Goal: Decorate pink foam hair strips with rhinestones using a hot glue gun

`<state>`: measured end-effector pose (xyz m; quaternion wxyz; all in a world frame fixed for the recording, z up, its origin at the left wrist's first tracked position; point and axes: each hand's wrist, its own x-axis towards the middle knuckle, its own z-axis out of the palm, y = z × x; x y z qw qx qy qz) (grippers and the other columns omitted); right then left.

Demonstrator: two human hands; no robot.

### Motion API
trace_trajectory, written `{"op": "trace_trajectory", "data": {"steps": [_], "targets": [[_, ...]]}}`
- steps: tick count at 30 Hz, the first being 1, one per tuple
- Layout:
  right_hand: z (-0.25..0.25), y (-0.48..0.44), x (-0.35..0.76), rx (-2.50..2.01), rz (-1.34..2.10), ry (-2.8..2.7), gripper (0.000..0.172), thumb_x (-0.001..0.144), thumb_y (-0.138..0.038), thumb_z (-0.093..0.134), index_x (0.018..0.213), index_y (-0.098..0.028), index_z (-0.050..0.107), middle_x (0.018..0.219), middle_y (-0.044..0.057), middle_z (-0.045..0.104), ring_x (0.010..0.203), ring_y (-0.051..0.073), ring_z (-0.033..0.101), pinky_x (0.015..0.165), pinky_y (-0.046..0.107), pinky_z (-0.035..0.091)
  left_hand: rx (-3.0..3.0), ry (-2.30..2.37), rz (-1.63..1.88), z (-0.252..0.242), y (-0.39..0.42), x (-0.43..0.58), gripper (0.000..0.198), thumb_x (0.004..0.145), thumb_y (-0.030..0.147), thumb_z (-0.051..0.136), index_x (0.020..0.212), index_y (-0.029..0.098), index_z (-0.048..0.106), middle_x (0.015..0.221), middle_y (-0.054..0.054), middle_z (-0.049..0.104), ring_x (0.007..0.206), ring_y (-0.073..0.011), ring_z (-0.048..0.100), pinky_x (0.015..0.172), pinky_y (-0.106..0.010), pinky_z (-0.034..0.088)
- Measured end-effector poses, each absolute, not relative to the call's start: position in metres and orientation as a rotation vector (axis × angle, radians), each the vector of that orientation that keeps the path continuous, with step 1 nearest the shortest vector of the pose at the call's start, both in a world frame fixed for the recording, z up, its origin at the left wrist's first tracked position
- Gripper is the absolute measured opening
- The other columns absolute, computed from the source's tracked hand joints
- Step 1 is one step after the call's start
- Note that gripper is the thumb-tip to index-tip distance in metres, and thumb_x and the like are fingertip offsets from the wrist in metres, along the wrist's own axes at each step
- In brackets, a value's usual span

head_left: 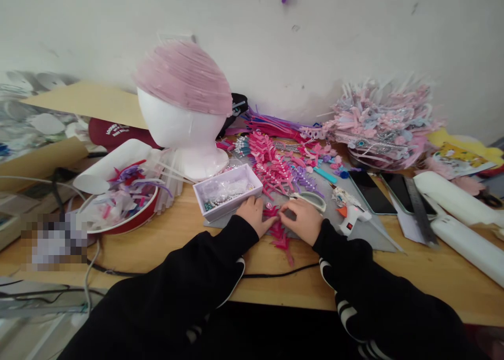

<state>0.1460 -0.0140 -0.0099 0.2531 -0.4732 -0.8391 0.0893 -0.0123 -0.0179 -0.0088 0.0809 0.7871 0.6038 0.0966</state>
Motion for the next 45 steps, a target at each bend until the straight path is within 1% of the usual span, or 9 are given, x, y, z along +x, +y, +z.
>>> {"op": "trace_trajectory", "data": {"steps": [3,10,16,21,25,29,34,40,45], "targets": [[-0.012,-0.014,0.145,-1.336,0.275,-2.274,0.004,0.070,-0.021,0.055,0.070,-0.018,0.058,0.064,0.002,0.059,0.066,0.015,0.051,0.063,0.027,0.039,2.358,1.802,0.260,-0.009,-0.019,-0.012,0.043,0.068,0.050,0.052,0.085,0.011,0.050,0.089,-0.015,0.052,0.088,-0.0277,0.053,0.079,-0.038,0.042],[-0.009,-0.012,0.143,-1.377,0.391,-2.214,0.005,0.068,-0.021,0.055,0.069,-0.016,0.058,0.067,0.003,0.059,0.064,0.014,0.049,0.061,0.026,0.037,2.311,1.795,0.212,-0.007,-0.018,-0.010,0.041,0.069,0.048,0.050,0.084,0.010,0.051,0.089,-0.015,0.054,0.092,-0.0285,0.053,0.079,-0.039,0.042],[-0.006,-0.007,0.140,-1.421,0.530,-2.165,0.006,0.065,-0.021,0.057,0.067,-0.016,0.060,0.060,0.000,0.055,0.058,0.011,0.046,0.058,0.024,0.035,2.261,1.786,0.212,-0.005,-0.016,-0.011,0.040,0.066,0.047,0.053,0.082,0.010,0.052,0.087,-0.014,0.055,0.091,-0.0281,0.053,0.079,-0.037,0.041],[0.000,-0.007,0.141,-1.438,0.618,-2.091,0.007,0.065,-0.021,0.057,0.068,-0.016,0.060,0.060,-0.001,0.053,0.055,0.010,0.044,0.055,0.022,0.034,2.207,1.730,0.272,-0.004,-0.014,-0.013,0.040,0.063,0.050,0.056,0.075,0.014,0.047,0.080,-0.010,0.054,0.082,-0.0250,0.054,0.072,-0.034,0.040],[0.002,-0.010,0.142,-1.418,0.650,-2.063,0.009,0.066,-0.022,0.057,0.070,-0.015,0.061,0.057,-0.002,0.050,0.052,0.009,0.043,0.052,0.022,0.033,2.152,1.688,0.379,-0.005,-0.014,-0.013,0.034,0.062,0.044,0.059,0.067,0.018,0.037,0.068,-0.003,0.048,0.070,-0.0204,0.052,0.063,-0.030,0.037],[0.002,-0.011,0.143,-1.403,0.639,-2.045,0.011,0.066,-0.023,0.056,0.072,-0.015,0.062,0.054,-0.003,0.047,0.050,0.009,0.043,0.051,0.022,0.033,2.053,1.642,0.513,-0.006,-0.014,-0.013,0.039,0.058,0.037,0.062,0.062,0.021,0.026,0.061,0.003,0.040,0.059,-0.0139,0.045,0.057,-0.026,0.033],[-0.001,-0.011,0.145,-1.414,0.610,-2.047,0.012,0.066,-0.024,0.057,0.072,-0.016,0.062,0.052,-0.003,0.046,0.049,0.009,0.042,0.049,0.022,0.032,1.871,1.586,0.653,-0.011,-0.011,-0.015,0.043,0.052,0.029,0.066,0.066,0.020,0.027,0.059,0.006,0.037,0.052,-0.0086,0.036,0.052,-0.023,0.030],[-0.003,-0.013,0.147,-1.332,0.479,-2.043,0.010,0.067,-0.022,0.057,0.072,-0.015,0.062,0.054,-0.002,0.051,0.048,0.009,0.043,0.049,0.021,0.035,1.656,1.359,0.825,-0.023,-0.008,-0.013,0.041,0.051,0.023,0.066,0.071,0.019,0.030,0.058,0.008,0.039,0.049,-0.0063,0.038,0.049,-0.020,0.031],[0.000,-0.015,0.149,-1.165,0.333,-2.033,0.010,0.071,-0.019,0.054,0.075,-0.016,0.062,0.065,0.001,0.060,0.050,0.009,0.045,0.052,0.022,0.039,1.472,1.240,0.922,-0.023,-0.008,-0.009,0.043,0.050,0.018,0.066,0.070,0.019,0.028,0.057,0.010,0.039,0.047,-0.0046,0.041,0.047,-0.018,0.032]]}}
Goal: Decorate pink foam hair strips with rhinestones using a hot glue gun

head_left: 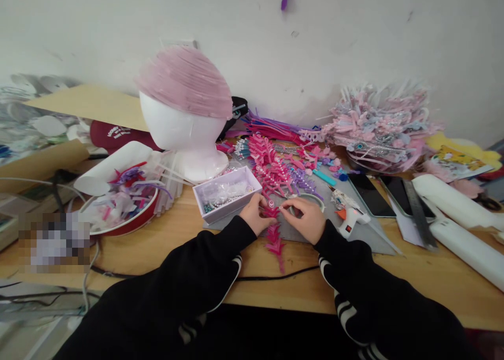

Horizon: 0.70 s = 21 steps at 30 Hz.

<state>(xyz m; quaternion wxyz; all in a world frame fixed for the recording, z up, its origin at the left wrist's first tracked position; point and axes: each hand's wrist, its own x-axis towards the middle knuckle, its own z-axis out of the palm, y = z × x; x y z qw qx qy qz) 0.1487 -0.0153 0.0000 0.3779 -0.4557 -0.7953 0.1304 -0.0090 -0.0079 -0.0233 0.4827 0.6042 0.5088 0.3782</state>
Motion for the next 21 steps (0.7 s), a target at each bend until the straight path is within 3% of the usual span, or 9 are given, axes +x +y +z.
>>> {"op": "trace_trajectory", "data": {"steps": [8,21], "targets": [[-0.004,-0.016,0.149,-0.981,0.182,-2.083,0.015,0.077,-0.021,0.052,0.084,-0.017,0.065,0.074,0.004,0.062,0.068,0.011,0.057,0.065,0.022,0.045,1.439,1.143,0.965,-0.019,-0.010,-0.008,0.041,0.051,0.015,0.065,0.075,0.018,0.032,0.057,0.010,0.041,0.043,-0.0024,0.039,0.044,-0.017,0.032],[-0.006,-0.017,0.153,-1.186,0.159,-2.252,0.027,0.082,-0.030,0.043,0.094,-0.023,0.066,0.068,0.005,0.061,0.064,0.013,0.055,0.060,0.025,0.042,1.461,1.089,0.936,-0.014,-0.013,-0.007,0.038,0.054,0.015,0.064,0.075,0.018,0.032,0.058,0.010,0.042,0.044,-0.0029,0.043,0.045,-0.017,0.034]]}}
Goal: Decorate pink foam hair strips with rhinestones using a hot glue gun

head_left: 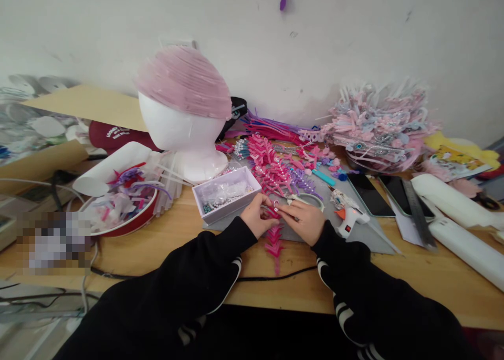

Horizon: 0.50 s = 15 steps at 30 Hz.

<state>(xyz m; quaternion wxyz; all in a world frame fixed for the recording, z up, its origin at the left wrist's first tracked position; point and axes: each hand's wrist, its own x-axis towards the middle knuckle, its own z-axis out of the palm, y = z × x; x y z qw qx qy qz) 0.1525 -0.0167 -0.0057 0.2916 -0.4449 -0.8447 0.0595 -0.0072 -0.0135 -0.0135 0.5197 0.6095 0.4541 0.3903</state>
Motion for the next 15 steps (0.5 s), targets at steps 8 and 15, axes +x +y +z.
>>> {"op": "trace_trajectory", "data": {"steps": [8,15], "targets": [[-0.002,-0.019,0.149,-1.204,0.431,-2.015,0.030,0.075,-0.032,0.051,0.100,-0.021,0.062,0.063,0.001,0.057,0.054,0.011,0.048,0.058,0.026,0.041,1.481,1.107,0.953,-0.013,-0.014,-0.007,0.038,0.054,0.014,0.064,0.075,0.017,0.033,0.058,0.010,0.039,0.042,-0.0017,0.039,0.044,-0.017,0.031],[0.002,-0.017,0.141,-1.343,1.074,-1.483,0.034,0.063,-0.040,0.058,0.086,-0.015,0.058,0.061,-0.002,0.049,0.047,0.007,0.040,0.041,0.022,0.031,1.464,1.054,1.019,-0.014,-0.014,-0.006,0.039,0.054,0.017,0.065,0.076,0.018,0.033,0.067,0.007,0.043,0.049,-0.0036,0.047,0.048,-0.018,0.036]]}}
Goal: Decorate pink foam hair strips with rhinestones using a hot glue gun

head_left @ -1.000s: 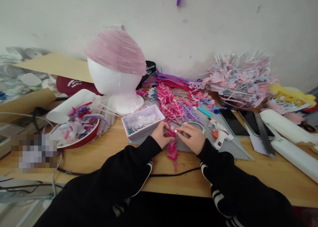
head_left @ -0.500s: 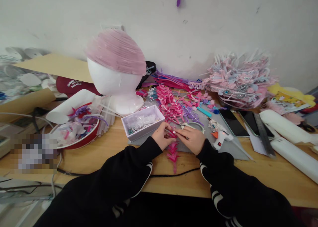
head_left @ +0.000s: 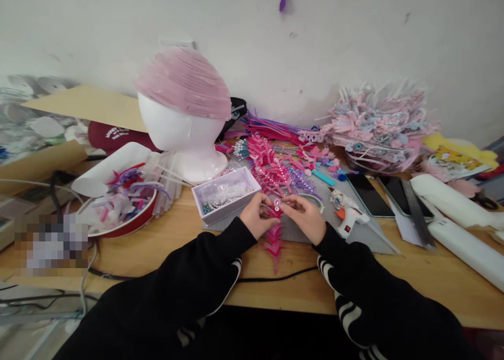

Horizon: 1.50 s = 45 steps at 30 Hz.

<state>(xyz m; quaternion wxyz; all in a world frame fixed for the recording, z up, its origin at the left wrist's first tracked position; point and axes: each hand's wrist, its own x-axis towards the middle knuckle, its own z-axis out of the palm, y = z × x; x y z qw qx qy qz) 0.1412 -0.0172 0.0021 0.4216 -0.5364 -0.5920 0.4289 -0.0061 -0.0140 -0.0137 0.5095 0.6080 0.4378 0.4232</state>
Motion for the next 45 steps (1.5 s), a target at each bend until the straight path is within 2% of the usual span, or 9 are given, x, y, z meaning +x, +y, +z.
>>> {"op": "trace_trajectory", "data": {"steps": [8,14,35,43,45], "targets": [[0.0059,-0.0171,0.1383,-1.391,1.259,-1.428,0.027,0.056,-0.037,0.062,0.072,-0.016,0.059,0.055,-0.004,0.048,0.043,0.005,0.032,0.039,0.021,0.024,1.469,0.996,1.041,-0.0116,-0.0158,-0.0067,0.038,0.055,0.016,0.065,0.076,0.017,0.033,0.063,0.006,0.047,0.053,-0.0061,0.050,0.053,-0.020,0.040],[0.0007,-0.0152,0.1396,-1.342,1.181,-1.470,0.025,0.057,-0.037,0.062,0.071,-0.016,0.060,0.060,-0.003,0.051,0.048,0.007,0.036,0.047,0.023,0.030,1.479,1.004,1.048,-0.0101,-0.0164,-0.0056,0.037,0.055,0.013,0.065,0.075,0.017,0.034,0.062,0.006,0.047,0.054,-0.0058,0.050,0.055,-0.020,0.041],[0.0048,-0.0193,0.1354,-1.320,1.584,-1.124,0.027,0.053,-0.039,0.065,0.064,-0.017,0.054,0.049,-0.009,0.037,0.040,0.002,0.026,0.039,0.018,0.015,1.487,0.957,1.065,-0.0058,-0.0197,-0.0054,0.037,0.056,0.016,0.065,0.077,0.017,0.034,0.064,0.005,0.047,0.058,-0.0072,0.051,0.057,-0.021,0.042],[0.0052,-0.0203,0.1337,-1.327,1.552,-1.115,0.028,0.051,-0.038,0.067,0.065,-0.015,0.058,0.050,-0.007,0.042,0.041,0.002,0.028,0.039,0.018,0.016,1.503,0.937,1.067,-0.0062,-0.0192,-0.0058,0.036,0.057,0.015,0.064,0.079,0.017,0.037,0.067,0.003,0.047,0.057,-0.0072,0.050,0.056,-0.021,0.042],[0.0041,-0.0202,0.1337,-1.325,1.536,-1.117,0.028,0.052,-0.037,0.067,0.065,-0.014,0.059,0.049,-0.006,0.043,0.040,0.002,0.028,0.039,0.019,0.016,1.523,0.922,1.078,-0.0062,-0.0194,-0.0062,0.034,0.057,0.014,0.063,0.082,0.016,0.040,0.073,0.001,0.049,0.059,-0.0076,0.051,0.057,-0.022,0.043]]}}
